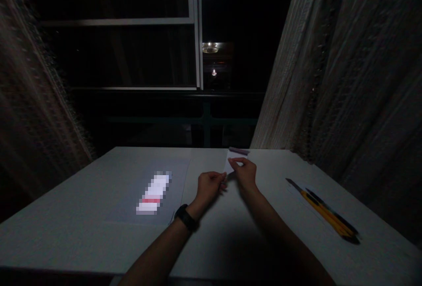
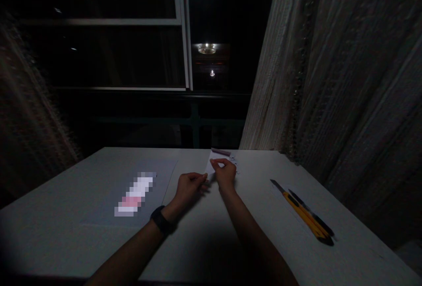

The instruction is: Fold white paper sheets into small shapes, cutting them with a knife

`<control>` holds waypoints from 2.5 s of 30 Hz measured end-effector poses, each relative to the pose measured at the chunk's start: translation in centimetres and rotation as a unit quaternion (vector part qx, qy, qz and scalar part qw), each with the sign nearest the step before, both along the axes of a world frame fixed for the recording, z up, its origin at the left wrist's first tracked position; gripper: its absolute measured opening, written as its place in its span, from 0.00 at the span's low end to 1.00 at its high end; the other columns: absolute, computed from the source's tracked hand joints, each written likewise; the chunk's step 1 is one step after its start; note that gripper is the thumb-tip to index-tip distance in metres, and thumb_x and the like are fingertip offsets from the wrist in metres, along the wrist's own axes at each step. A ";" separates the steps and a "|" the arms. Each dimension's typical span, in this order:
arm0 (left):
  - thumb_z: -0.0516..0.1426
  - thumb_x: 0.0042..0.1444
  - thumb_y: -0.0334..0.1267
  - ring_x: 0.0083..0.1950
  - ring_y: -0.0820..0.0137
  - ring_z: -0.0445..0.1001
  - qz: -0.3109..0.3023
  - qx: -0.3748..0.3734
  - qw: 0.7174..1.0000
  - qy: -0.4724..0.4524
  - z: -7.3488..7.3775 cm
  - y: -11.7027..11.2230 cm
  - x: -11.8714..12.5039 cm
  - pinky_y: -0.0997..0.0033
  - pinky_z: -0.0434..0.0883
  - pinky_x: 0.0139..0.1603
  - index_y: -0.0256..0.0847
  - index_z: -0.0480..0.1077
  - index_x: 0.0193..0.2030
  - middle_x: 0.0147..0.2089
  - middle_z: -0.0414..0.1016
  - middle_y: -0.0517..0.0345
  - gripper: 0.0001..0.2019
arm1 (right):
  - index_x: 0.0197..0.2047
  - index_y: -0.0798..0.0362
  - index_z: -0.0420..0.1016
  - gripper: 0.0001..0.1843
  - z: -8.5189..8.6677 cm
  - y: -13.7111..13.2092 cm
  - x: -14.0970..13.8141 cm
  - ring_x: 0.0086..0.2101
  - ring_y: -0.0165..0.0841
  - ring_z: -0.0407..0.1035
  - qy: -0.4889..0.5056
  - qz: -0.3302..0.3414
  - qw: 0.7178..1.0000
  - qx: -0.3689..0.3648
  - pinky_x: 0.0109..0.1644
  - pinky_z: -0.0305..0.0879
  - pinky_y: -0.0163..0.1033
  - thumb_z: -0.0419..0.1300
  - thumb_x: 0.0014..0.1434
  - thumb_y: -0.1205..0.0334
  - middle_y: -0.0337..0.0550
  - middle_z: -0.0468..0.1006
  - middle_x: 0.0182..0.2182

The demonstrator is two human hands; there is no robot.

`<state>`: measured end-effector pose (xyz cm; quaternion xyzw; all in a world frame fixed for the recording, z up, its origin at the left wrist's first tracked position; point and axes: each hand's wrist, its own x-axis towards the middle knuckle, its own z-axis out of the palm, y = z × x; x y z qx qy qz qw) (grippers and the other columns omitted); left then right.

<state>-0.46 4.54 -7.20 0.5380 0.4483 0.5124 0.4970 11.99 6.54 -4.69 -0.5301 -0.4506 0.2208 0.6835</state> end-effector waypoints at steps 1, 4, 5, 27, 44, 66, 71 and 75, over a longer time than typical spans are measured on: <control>0.61 0.44 0.48 0.20 0.72 0.71 -0.005 0.001 1.000 0.006 -0.1 0.0 0.0 0.78 0.64 0.17 0.30 0.73 0.26 0.24 0.76 0.48 0.18 | 0.24 0.56 0.77 0.15 0.1 0.1 0.2 0.24 0.35 0.67 -0.005 0.007 1.000 -0.002 0.31 0.60 0.38 0.66 0.38 0.52 0.44 0.77 0.22; 0.62 0.44 0.49 0.20 0.71 0.72 -0.038 -0.016 0.999 -0.017 0.1 -0.3 0.0 0.77 0.64 0.16 0.31 0.72 0.26 0.24 0.76 0.48 0.18 | 0.23 0.56 0.77 0.14 0.3 0.1 0.7 0.25 0.35 0.68 -0.012 0.029 0.999 -0.017 0.30 0.60 0.38 0.67 0.37 0.52 0.43 0.77 0.21; 0.62 0.43 0.49 0.21 0.70 0.73 -0.058 -0.029 0.997 -0.034 0.2 -0.4 -0.1 0.77 0.64 0.16 0.31 0.71 0.26 0.25 0.76 0.47 0.19 | 0.23 0.56 0.78 0.14 0.4 0.1 0.9 0.25 0.35 0.68 -0.016 0.037 0.999 -0.020 0.29 0.59 0.38 0.67 0.36 0.52 0.43 0.77 0.21; 0.60 0.45 0.50 0.21 0.70 0.73 -0.116 -0.019 0.993 0.004 1.4 -0.5 -0.6 0.76 0.65 0.19 0.30 0.72 0.26 0.24 0.76 0.47 0.20 | 0.22 0.55 0.77 0.15 0.6 0.1 1.2 0.22 0.32 0.65 -0.078 0.109 0.991 -0.019 0.28 0.59 0.37 0.67 0.35 0.51 0.41 0.75 0.18; 0.56 0.49 0.52 0.18 0.74 0.66 -0.135 0.037 0.987 0.084 1.4 -1.0 -0.3 0.75 0.61 0.21 0.35 0.68 0.23 0.17 0.68 0.59 0.19 | 0.21 0.57 0.78 0.18 1.6 -0.2 1.8 0.21 0.30 0.64 -0.036 0.154 0.987 -0.041 0.26 0.58 0.36 0.70 0.30 0.51 0.43 0.75 0.18; 0.41 0.59 0.52 0.23 0.74 0.62 -0.070 0.121 0.986 0.090 1.0 -0.8 -0.8 0.74 0.59 0.27 0.38 0.65 0.23 0.20 0.62 0.61 0.24 | 0.23 0.56 0.78 0.17 2.4 -0.3 2.9 0.21 0.31 0.64 -0.024 0.118 0.992 -0.030 0.26 0.57 0.36 0.69 0.32 0.52 0.42 0.76 0.19; 0.48 0.55 0.54 0.25 0.73 0.65 -0.069 0.141 0.982 0.109 1.2 -1.2 -0.1 0.74 0.61 0.29 0.38 0.65 0.23 0.21 0.66 0.61 0.21 | 0.21 0.55 0.78 0.14 2.1 -0.5 1.7 0.23 0.33 0.67 -0.053 0.113 0.992 -0.010 0.27 0.58 0.36 0.68 0.34 0.52 0.43 0.77 0.20; 0.47 0.57 0.52 0.26 0.73 0.64 -0.049 0.159 0.974 0.150 0.9 -1.5 0.1 0.75 0.60 0.28 0.39 0.64 0.24 0.22 0.65 0.61 0.19 | 0.22 0.56 0.78 0.16 1.9 -0.4 1.6 0.22 0.33 0.67 -0.046 0.112 0.992 -0.017 0.27 0.59 0.37 0.68 0.33 0.51 0.44 0.77 0.20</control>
